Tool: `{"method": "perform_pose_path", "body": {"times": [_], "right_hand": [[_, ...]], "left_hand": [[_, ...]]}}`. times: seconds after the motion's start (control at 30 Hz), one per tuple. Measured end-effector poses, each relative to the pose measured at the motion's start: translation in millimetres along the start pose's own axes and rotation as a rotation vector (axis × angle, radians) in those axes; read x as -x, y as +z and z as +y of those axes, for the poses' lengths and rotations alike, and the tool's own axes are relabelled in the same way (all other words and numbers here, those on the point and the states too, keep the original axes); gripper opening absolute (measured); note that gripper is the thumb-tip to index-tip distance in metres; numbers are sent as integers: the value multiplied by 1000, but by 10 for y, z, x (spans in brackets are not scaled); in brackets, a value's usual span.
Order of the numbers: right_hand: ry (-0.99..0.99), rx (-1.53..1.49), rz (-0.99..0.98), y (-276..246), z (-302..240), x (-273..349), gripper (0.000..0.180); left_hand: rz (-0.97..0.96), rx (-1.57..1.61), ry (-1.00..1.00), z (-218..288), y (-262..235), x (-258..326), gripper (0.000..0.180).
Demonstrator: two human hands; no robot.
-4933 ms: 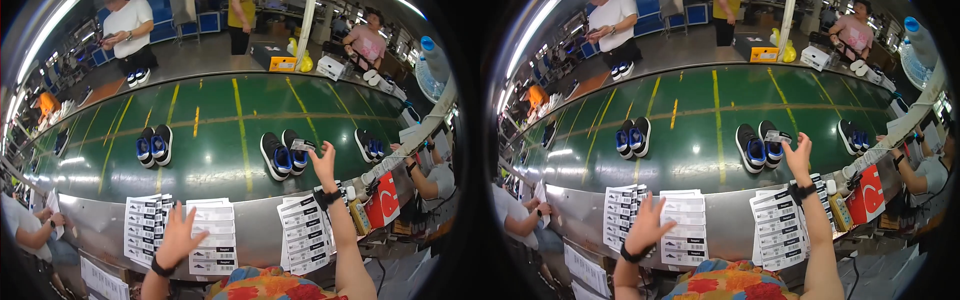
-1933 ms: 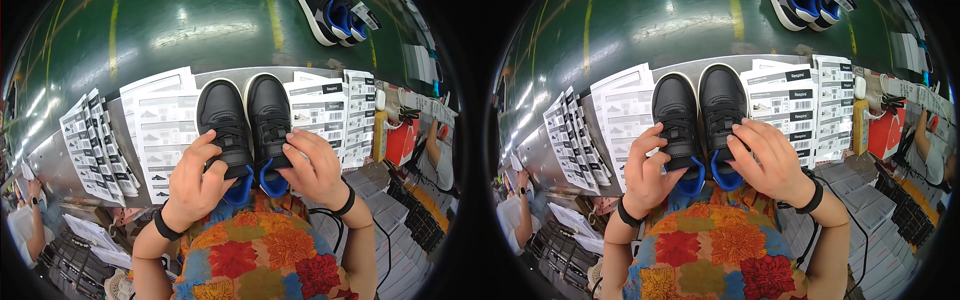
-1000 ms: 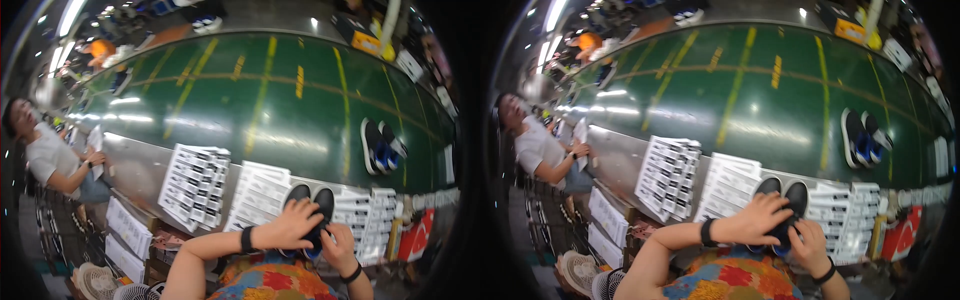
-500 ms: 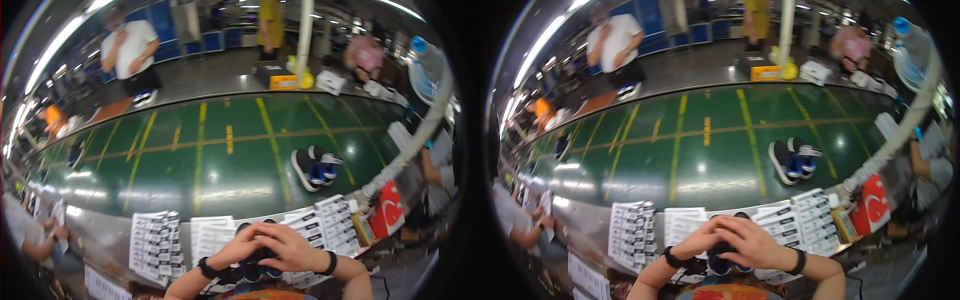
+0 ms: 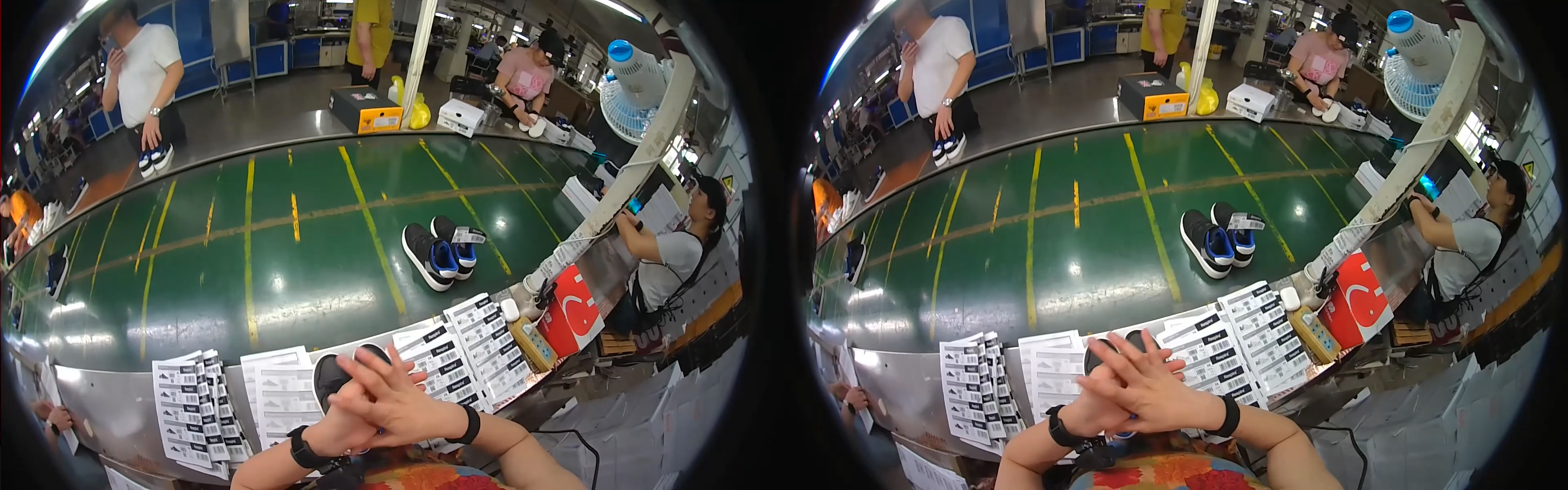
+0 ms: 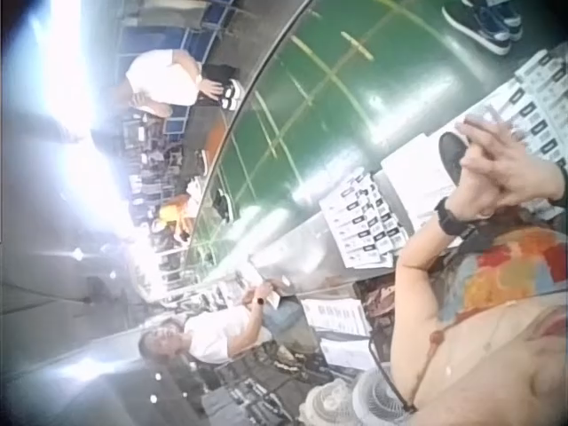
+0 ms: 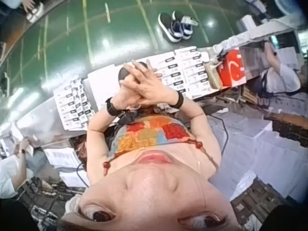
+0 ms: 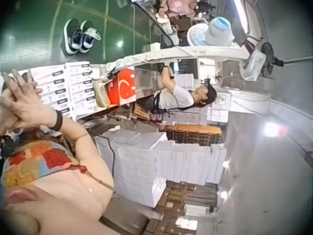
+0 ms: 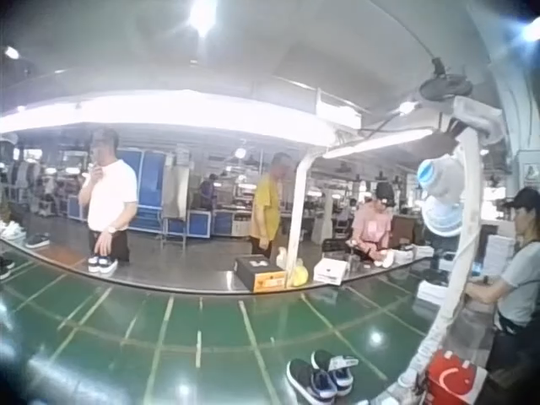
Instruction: Inspecting shoes, stuffing them with paper, and applying barcode labels on a manufacturing production line.
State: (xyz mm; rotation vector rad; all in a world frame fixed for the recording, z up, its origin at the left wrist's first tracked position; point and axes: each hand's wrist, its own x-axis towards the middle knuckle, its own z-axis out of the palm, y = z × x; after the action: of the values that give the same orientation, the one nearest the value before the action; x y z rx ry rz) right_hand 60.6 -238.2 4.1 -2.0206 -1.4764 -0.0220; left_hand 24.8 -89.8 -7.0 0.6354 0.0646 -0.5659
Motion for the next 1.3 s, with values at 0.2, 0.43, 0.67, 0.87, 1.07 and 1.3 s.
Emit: {"method": "perform_pose_path", "body": {"times": [0.2,0.43,0.67,0.87,1.07,1.3], "right_hand": [[363,-105,66,20,270,437,71],[333,93,-5,90,260,476,52],[375,17,197,89,375,476,37],[419,-125,638,-38,186,515,36],[103,-194,579,34,54,438,45],[-132,119,304,-126,-14,524,34]], "left_hand": [[342,-1720,560,53,-254,296,59],[494,-1727,331,-280,-395,442,79],[581,-1352,341,-82,-335,484,62],[558,-695,402,-114,-224,241,78],[241,-125,272,-90,-150,53,63],[287,-10,204,-175,-182,68,60]]}}
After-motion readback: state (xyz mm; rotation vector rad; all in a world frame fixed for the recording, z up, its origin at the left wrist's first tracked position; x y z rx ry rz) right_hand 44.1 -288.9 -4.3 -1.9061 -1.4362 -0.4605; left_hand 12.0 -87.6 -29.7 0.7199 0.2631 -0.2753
